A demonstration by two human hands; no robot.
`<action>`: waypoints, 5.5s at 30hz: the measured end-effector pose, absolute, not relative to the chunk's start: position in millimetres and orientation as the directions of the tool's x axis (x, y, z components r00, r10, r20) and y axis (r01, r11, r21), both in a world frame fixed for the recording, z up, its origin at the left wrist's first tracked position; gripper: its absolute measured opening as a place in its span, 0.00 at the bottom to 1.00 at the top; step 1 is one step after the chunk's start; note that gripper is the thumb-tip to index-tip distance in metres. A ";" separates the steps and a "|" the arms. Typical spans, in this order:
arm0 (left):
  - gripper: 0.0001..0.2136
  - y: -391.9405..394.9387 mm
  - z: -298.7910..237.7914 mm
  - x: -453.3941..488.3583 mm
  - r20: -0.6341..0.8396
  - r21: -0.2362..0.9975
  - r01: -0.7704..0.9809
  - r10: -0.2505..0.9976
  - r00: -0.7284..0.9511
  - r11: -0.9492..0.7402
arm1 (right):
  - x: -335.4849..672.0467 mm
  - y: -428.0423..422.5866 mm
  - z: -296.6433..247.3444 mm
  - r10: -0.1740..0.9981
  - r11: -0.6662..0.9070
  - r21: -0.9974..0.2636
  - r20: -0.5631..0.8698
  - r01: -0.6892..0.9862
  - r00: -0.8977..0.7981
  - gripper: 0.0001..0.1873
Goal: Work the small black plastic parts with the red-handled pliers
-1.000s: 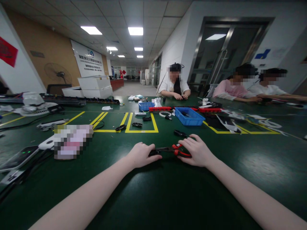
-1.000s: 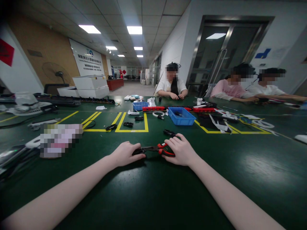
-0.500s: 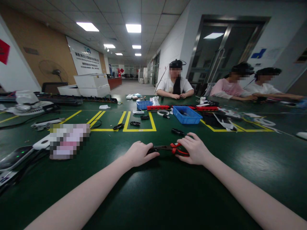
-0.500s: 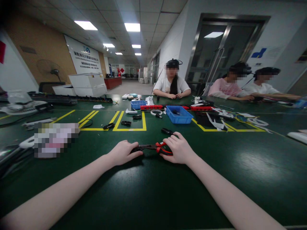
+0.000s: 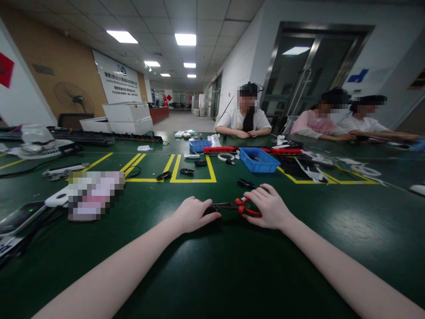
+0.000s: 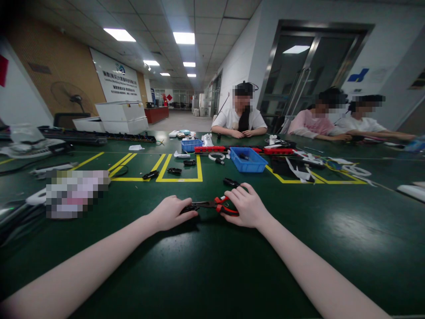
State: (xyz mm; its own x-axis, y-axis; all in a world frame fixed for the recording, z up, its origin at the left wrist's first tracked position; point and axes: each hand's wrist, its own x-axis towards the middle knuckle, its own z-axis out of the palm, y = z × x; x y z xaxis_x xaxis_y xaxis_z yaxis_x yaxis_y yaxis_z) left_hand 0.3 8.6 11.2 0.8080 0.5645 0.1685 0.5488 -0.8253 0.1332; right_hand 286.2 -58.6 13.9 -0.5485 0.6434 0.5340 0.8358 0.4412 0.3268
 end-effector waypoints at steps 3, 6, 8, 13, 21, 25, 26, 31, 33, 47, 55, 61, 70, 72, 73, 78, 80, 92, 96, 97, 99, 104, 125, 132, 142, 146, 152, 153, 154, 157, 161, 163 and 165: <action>0.22 8.8 11.1 0.3 0.175 0.129 0.543 0.558 0.811 -0.830 | 285.7 -59.0 14.0 0.643 0.439 0.321 0.540 0.839 -0.543 0.25; 0.21 9.6 11.7 0.5 0.176 0.129 0.534 0.549 0.817 -0.836 | 285.7 -59.2 13.9 0.652 0.439 0.315 0.533 0.842 -0.539 0.24; 0.21 10.0 11.9 0.7 0.175 0.129 0.531 0.546 0.819 -0.838 | 285.7 -59.2 13.7 0.657 0.439 0.313 0.528 0.842 -0.538 0.24; 0.21 10.7 11.2 0.9 0.163 0.124 0.538 0.552 0.818 -0.834 | 285.2 -59.3 14.6 0.659 0.451 0.305 0.520 0.839 -0.543 0.23; 0.21 10.3 11.9 0.5 0.158 0.139 0.537 0.554 0.817 -0.832 | 284.7 -60.4 16.4 0.662 0.463 0.301 0.508 0.833 -0.551 0.22; 0.21 10.8 12.5 0.0 0.156 0.144 0.528 0.546 0.823 -0.837 | 284.8 -60.6 16.3 0.659 0.464 0.299 0.512 0.834 -0.551 0.22; 0.22 11.1 12.6 -0.2 0.157 0.150 0.528 0.548 0.822 -0.836 | 284.7 -60.8 16.3 0.659 0.462 0.300 0.515 0.835 -0.549 0.22; 0.22 12.1 13.4 -1.1 0.157 0.209 0.545 0.578 0.801 -0.812 | 284.0 -61.2 15.9 0.649 0.451 0.312 0.528 0.836 -0.547 0.22; 0.22 11.9 13.3 -1.0 0.162 0.198 0.543 0.574 0.803 -0.816 | 283.9 -61.0 15.5 0.648 0.442 0.323 0.531 0.837 -0.547 0.23; 0.21 10.9 12.3 -0.6 0.162 0.156 0.536 0.556 0.815 -0.830 | 286.0 -57.9 13.5 0.641 0.437 0.340 0.531 0.833 -0.554 0.25; 0.21 10.5 12.3 -0.8 0.159 0.163 0.533 0.555 0.816 -0.830 | 285.2 -58.3 14.2 0.653 0.448 0.329 0.514 0.831 -0.556 0.25; 0.20 11.8 9.8 -0.6 0.174 0.172 0.528 0.553 0.815 -0.832 | 283.9 -58.3 15.1 0.660 0.454 0.330 0.499 0.827 -0.561 0.24; 0.19 11.6 10.7 -1.4 0.174 0.174 0.480 0.506 0.845 -0.860 | 284.2 -61.1 15.9 0.661 0.443 0.356 0.491 0.823 -0.568 0.24; 0.19 12.0 10.9 -1.4 0.176 0.176 0.484 0.511 0.842 -0.857 | 284.4 -60.5 14.8 0.661 0.441 0.354 0.494 0.825 -0.565 0.23; 0.19 12.2 10.8 -1.4 0.177 0.177 0.488 0.515 0.838 -0.855 | 284.5 -60.0 14.2 0.660 0.438 0.354 0.497 0.826 -0.563 0.23; 0.20 12.9 10.3 -1.2 0.166 0.186 0.511 0.540 0.825 -0.839 | 284.4 -57.4 13.0 0.656 0.440 0.355 0.500 0.825 -0.565 0.24; 0.20 12.7 10.3 -1.1 0.163 0.186 0.513 0.541 0.825 -0.838 | 284.3 -57.0 13.4 0.659 0.448 0.348 0.493 0.823 -0.568 0.24; 0.19 13.8 7.0 -1.8 0.200 0.247 0.498 0.547 0.813 -0.831 | 283.3 -58.0 16.2 0.686 0.486 0.304 0.449 0.820 -0.573 0.23; 0.19 14.1 6.3 -1.2 0.204 0.256 0.507 0.559 0.804 -0.823 | 282.7 -57.9 17.6 0.690 0.497 0.294 0.437 0.816 -0.577 0.23; 0.19 14.0 6.5 -1.1 0.203 0.258 0.508 0.560 0.803 -0.822 | 282.7 -57.8 17.6 0.691 0.498 0.293 0.435 0.816 -0.577 0.23; 0.19 13.6 6.9 -1.1 0.202 0.256 0.508 0.559 0.804 -0.823 | 283.1 -57.5 17.3 0.691 0.497 0.291 0.437 0.818 -0.576 0.23; 0.20 13.1 6.3 -0.9 0.211 0.221 0.497 0.538 0.816 -0.839 | 284.2 -56.9 15.3 0.665 0.495 0.310 0.465 0.811 -0.584 0.25; 0.20 12.4 7.2 -0.5 0.209 0.190 0.496 0.529 0.823 -0.847 | 282.9 -58.7 15.6 0.604 0.478 0.359 0.528 0.802 -0.597 0.24; 0.20 12.7 6.6 -0.2 0.208 0.194 0.496 0.530 0.822 -0.846 | 283.1 -57.3 14.9 0.590 0.478 0.369 0.538 0.797 -0.602 0.25; 0.20 13.4 6.2 -0.2 0.211 0.197 0.487 0.522 0.827 -0.851 | 283.5 -57.3 16.1 0.606 0.490 0.359 0.514 0.794 -0.607 0.24; 0.20 14.5 6.4 0.0 0.205 0.194 0.468 0.502 0.840 -0.862 | 283.3 -57.0 16.9 0.609 0.496 0.354 0.509 0.793 -0.608 0.23; 0.20 15.2 6.6 0.0 0.206 0.196 0.460 0.495 0.844 -0.866 | 283.8 -56.7 17.8 0.614 0.501 0.341 0.508 0.796 -0.604 0.24; 0.20 15.2 6.6 -0.1 0.205 0.196 0.458 0.493 0.845 -0.867 | 283.8 -56.7 18.0 0.617 0.501 0.339 0.505 0.796 -0.603 0.24; 0.20 15.2 6.7 -0.1 0.204 0.197 0.457 0.492 0.846 -0.867 | 283.8 -56.7 18.1 0.621 0.501 0.338 0.501 0.797 -0.603 0.25; 0.20 15.2 6.4 -0.2 0.202 0.191 0.459 0.492 0.847 -0.868 | 283.5 -56.8 18.5 0.627 0.502 0.333 0.496 0.798 -0.601 0.26; 0.20 15.1 6.3 -0.2 0.210 0.191 0.451 0.485 0.849 -0.872 | 283.4 -56.4 18.3 0.608 0.508 0.344 0.506 0.789 -0.612 0.26; 0.20 14.9 6.6 -0.1 0.211 0.190 0.449 0.484 0.850 -0.873 | 283.7 -55.9 18.0 0.600 0.507 0.357 0.507 0.785 -0.618 0.25; 0.20 14.9 6.6 -0.2 0.212 0.193 0.447 0.482 0.850 -0.874 | 284.2 -55.3 17.7 0.596 0.503 0.369 0.506 0.781 -0.623 0.24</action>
